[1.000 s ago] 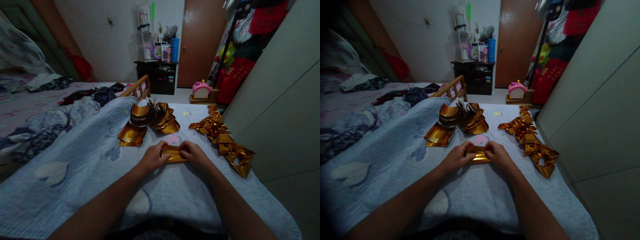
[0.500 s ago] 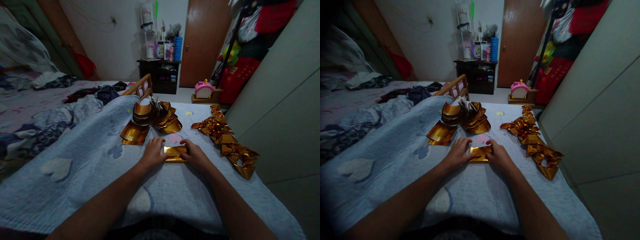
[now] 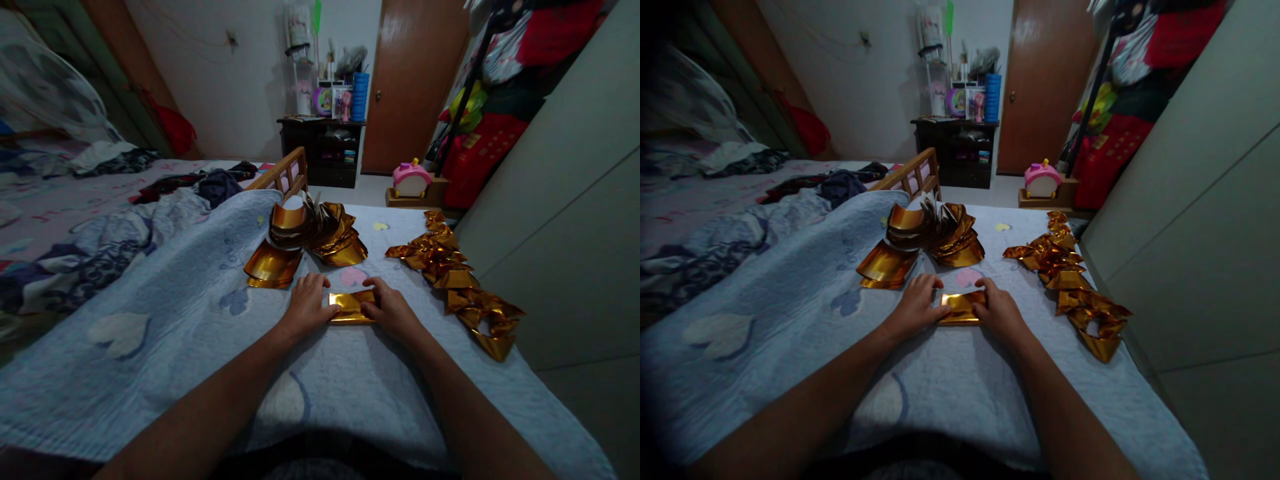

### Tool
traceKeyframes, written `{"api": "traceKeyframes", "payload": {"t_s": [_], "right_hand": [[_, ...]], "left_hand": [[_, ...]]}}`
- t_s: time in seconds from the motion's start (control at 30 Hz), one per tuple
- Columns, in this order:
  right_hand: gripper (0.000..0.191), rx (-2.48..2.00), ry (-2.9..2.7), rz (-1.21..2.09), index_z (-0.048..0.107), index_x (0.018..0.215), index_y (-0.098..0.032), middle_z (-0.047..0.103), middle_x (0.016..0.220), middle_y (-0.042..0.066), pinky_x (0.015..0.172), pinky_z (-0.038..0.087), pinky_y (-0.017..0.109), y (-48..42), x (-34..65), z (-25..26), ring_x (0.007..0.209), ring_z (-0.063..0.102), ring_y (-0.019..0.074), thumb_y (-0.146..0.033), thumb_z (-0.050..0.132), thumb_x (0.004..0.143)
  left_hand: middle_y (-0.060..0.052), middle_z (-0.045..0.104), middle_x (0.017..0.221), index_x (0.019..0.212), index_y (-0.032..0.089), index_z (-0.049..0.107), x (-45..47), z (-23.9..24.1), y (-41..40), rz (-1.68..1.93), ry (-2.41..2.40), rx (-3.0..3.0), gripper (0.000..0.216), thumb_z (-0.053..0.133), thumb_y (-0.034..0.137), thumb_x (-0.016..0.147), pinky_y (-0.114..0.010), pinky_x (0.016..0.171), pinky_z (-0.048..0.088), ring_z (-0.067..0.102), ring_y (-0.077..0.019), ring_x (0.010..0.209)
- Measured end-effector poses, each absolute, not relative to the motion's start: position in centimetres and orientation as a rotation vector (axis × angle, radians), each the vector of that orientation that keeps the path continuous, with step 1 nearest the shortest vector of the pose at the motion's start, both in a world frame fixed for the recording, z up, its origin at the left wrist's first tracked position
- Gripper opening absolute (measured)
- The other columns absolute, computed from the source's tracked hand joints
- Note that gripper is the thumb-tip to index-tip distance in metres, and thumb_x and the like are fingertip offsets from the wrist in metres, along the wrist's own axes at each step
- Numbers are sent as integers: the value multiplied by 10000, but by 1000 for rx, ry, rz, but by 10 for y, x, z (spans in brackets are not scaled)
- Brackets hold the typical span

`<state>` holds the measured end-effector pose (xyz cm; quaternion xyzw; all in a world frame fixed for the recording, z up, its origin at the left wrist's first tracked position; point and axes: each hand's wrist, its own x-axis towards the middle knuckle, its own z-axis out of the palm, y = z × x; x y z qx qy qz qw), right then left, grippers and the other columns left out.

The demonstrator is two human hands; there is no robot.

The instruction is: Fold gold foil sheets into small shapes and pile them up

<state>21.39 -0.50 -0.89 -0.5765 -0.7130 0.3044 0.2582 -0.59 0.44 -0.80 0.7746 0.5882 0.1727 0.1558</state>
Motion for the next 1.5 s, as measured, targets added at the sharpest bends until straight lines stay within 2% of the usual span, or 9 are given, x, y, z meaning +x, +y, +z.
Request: {"api": "traceKeyframes", "payload": {"t_s": [0.5,1.0,1.17,1.3,1.4,1.5], "right_hand": [[384,-1621,-1918,781,569,1178,-202,608,677,-27,583,323,250,-4,210,-11,602,543,158,-201,611,796],[419,-1606,-1929,763,553,1204,-187,585,682,-38,585,338,257,-3,212,-14,614,549,163,-227,622,793],[437,-1616,-1920,752,540,1213,-191,607,769,-19,624,388,266,-2,212,-14,664,576,163,-213,630,786],[455,-1599,-1937,534,555,1183,-193,605,1044,61,732,447,297,-4,212,-17,875,596,193,-154,638,738],[357,-1597,-1983,367,587,1113,-207,562,1119,76,763,447,312,-8,210,-15,937,571,208,-123,612,767],[159,-1510,-2163,289,630,902,-200,588,989,72,799,421,327,-13,204,-9,934,537,225,-78,561,827]], "left_hand": [[-70,577,1102,1026,201,535,-6,-3,3,480,1678,2206,361,737,363,775,-374,932,415,515,-275,1089],[-64,558,1076,998,215,646,-6,-4,3,405,1673,2253,248,705,354,802,-386,947,409,510,-279,1082],[-67,571,1096,1006,214,638,-8,-3,3,384,1629,2287,245,690,359,815,-381,952,409,509,-279,1095],[-65,564,1129,1042,220,617,-11,-1,2,347,1601,2295,304,698,389,802,-388,956,412,501,-284,1111],[-72,558,1151,1058,219,605,-11,1,1,313,1599,2309,339,700,412,796,-401,943,417,495,-297,1118],[-79,556,1162,1064,217,603,-11,2,0,301,1597,2336,338,691,413,802,-410,951,415,490,-302,1124]]}}
